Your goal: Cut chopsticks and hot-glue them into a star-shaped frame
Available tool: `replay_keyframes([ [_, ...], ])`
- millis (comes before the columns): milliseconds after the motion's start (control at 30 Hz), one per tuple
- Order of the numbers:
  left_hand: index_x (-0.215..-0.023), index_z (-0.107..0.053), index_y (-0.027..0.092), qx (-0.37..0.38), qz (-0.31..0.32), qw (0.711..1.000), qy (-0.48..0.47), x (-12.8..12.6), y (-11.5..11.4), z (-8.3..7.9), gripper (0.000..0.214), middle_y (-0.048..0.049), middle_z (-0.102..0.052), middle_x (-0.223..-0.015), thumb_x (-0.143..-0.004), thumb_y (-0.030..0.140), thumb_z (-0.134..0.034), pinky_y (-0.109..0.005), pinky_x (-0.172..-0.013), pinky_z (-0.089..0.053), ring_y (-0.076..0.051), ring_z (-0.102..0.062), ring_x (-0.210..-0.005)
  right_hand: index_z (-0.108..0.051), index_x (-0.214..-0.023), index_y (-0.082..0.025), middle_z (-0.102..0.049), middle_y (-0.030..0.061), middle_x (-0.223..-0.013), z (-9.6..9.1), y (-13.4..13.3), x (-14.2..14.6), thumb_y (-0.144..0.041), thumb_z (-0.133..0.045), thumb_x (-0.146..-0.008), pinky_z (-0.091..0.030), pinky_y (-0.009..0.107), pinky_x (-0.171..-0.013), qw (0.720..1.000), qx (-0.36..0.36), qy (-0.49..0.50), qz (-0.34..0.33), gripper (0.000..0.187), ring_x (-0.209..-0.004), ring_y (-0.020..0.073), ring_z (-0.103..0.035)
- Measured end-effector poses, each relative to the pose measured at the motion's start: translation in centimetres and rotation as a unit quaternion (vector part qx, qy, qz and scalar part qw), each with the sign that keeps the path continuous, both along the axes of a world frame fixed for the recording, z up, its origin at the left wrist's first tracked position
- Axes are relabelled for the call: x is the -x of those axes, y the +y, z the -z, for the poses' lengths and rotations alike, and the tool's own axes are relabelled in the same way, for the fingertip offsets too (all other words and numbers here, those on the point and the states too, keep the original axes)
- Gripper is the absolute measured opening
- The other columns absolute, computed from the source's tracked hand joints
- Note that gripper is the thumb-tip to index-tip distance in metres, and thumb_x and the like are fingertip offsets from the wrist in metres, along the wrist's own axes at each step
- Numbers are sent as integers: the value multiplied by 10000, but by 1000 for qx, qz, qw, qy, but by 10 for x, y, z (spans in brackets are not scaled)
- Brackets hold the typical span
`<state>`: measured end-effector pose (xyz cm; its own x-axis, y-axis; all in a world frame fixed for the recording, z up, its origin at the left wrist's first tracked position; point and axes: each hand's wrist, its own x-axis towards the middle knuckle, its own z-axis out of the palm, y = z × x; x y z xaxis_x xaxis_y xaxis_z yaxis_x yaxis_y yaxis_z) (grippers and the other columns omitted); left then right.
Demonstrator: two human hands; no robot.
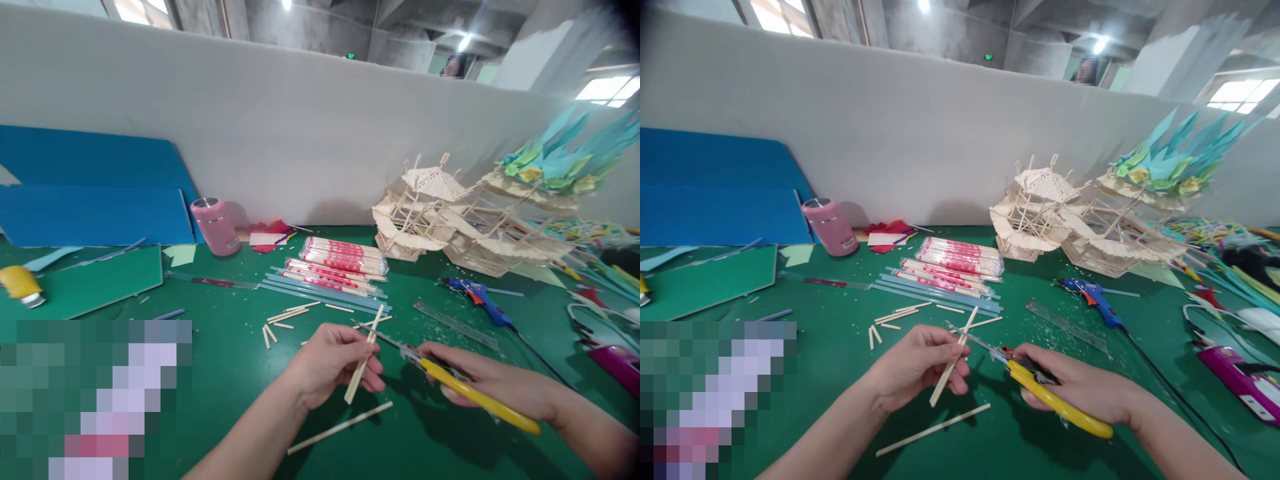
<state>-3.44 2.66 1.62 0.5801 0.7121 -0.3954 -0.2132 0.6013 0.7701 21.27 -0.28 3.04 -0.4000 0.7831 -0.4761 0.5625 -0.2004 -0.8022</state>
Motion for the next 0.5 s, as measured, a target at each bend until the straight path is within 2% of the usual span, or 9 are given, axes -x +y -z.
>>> replay_keyframes([
  [133, -703, -621, 86, 0, -2, 1000, -6, -1, 1, 2, 179, -53, -641, -574, -657, 257, -651, -220, -486, -462, -136, -616, -477, -540, -1111, -321, -631, 18, -935, -3, 0, 2, -390, -545, -731, -469, 209, -622, 999, 34, 24, 9, 386, -719, 146, -587],
  [200, -697, -620, 84, 0, -4, 1000, -5, -1, 1, 2, 174, -51, -639, -571, -660, 252, -647, -215, -483, -460, -131, -612, -471, -549, -1096, -324, -635, 14, -903, -8, 0, 5, -403, -544, -729, -469, 215, -631, 999, 44, 14, 9, 375, -751, 158, -586],
  [367, -688, -615, 87, -4, -4, 1000, -2, 0, 1, 3, 169, -45, -634, -561, -656, 250, -648, -209, -472, -455, -125, -606, -460, -585, -1037, -326, -632, 7, -803, -16, 0, 9, -423, -551, -716, -468, 214, -614, 999, 15, -47, -5, 338, -751, 175, -582],
  [500, -685, -606, 88, -4, -8, 1000, 8, -1, 2, 6, 187, -44, -633, -569, -645, 264, -656, -208, -477, -457, -119, -604, -463, -578, -1035, -308, -623, 14, -861, -18, 1, 11, -449, -522, -733, -465, 213, -633, 997, -10, -71, -21, 338, -758, 176, -577],
])
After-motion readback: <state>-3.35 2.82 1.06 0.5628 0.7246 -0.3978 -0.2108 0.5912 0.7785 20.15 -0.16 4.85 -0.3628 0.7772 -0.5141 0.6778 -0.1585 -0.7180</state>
